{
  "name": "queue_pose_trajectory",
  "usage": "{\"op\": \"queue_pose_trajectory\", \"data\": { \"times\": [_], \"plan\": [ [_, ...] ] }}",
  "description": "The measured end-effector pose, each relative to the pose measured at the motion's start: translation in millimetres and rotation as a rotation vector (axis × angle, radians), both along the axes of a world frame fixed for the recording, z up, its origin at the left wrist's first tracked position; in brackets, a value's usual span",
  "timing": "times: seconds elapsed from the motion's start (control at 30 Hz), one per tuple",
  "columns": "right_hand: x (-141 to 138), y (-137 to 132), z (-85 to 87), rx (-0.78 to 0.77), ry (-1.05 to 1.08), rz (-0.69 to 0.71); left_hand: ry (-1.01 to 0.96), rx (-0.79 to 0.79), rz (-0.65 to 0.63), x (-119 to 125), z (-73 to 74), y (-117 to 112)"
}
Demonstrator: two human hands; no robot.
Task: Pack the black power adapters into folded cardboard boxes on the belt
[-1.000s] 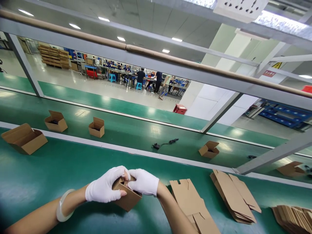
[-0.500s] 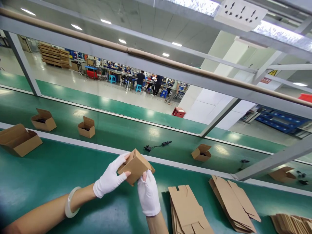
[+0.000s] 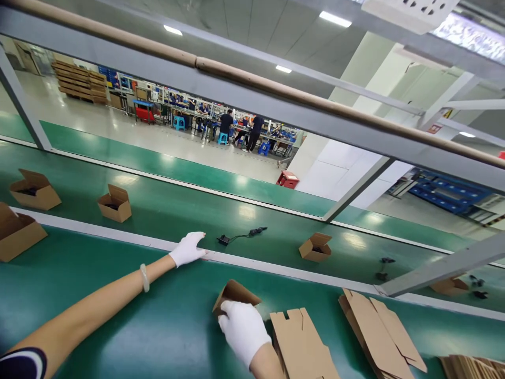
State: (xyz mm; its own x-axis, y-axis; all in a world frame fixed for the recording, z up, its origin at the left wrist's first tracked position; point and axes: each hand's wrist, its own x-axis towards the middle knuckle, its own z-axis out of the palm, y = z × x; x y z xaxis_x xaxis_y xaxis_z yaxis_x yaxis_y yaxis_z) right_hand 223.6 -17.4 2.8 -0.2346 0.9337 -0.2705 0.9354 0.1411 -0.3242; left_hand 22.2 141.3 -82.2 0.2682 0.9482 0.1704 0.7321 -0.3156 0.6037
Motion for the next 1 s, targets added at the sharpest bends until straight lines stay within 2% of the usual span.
{"op": "queue_pose_trajectory", "data": {
  "times": [0.07, 0.13, 0.2, 0.27, 0.33, 0.4, 0.53, 0.63, 0.77, 0.9, 1.0],
  "plan": [
    [5.4, -0.1, 13.9, 0.061, 0.035, 0.028, 0.045, -0.017, -0.001, 7.6, -3.5, 24.5],
    [17.6, 14.9, 30.5, 0.181, 0.046, 0.012, 0.089, -0.034, -0.022, 15.4, -7.4, 42.7],
    [32.6, 47.7, 41.9, 0.312, -0.015, -0.026, 0.126, -0.051, -0.052, 21.9, -11.5, 55.5],
    [45.5, 93.2, 42.1, 0.372, -0.166, -0.037, 0.154, -0.067, -0.082, 25.6, -15.3, 64.2],
    [53.2, 140.7, 29.8, 0.330, -0.381, 0.012, 0.161, -0.082, -0.109, 25.7, -18.2, 70.0],
    [54.9, 180.9, 9.3, 0.280, -0.463, 0.059, 0.134, -0.097, -0.125, 22.3, -20.2, 74.1],
    [46.4, 228.0, -30.4, 0.219, -0.488, 0.101, -0.042, -0.137, -0.112, 8.1, -22.4, 78.2],
    [37.8, 243.0, -45.3, 0.211, -0.441, 0.106, -0.293, -0.160, -0.080, -3.0, -22.5, 76.8],
    [27.1, 243.4, -50.0, 0.204, -0.289, 0.087, -0.764, -0.172, -0.027, -6.5, -12.2, 72.8],
    [17.1, 220.8, -42.0, 0.178, -0.046, 0.061, -1.278, -0.148, 0.000, 0.5, 19.4, 73.9],
    [11.8, 194.0, -23.1, 0.172, 0.165, 0.073, -1.558, -0.138, 0.020, 5.3, 50.5, 70.9]
  ]
}}
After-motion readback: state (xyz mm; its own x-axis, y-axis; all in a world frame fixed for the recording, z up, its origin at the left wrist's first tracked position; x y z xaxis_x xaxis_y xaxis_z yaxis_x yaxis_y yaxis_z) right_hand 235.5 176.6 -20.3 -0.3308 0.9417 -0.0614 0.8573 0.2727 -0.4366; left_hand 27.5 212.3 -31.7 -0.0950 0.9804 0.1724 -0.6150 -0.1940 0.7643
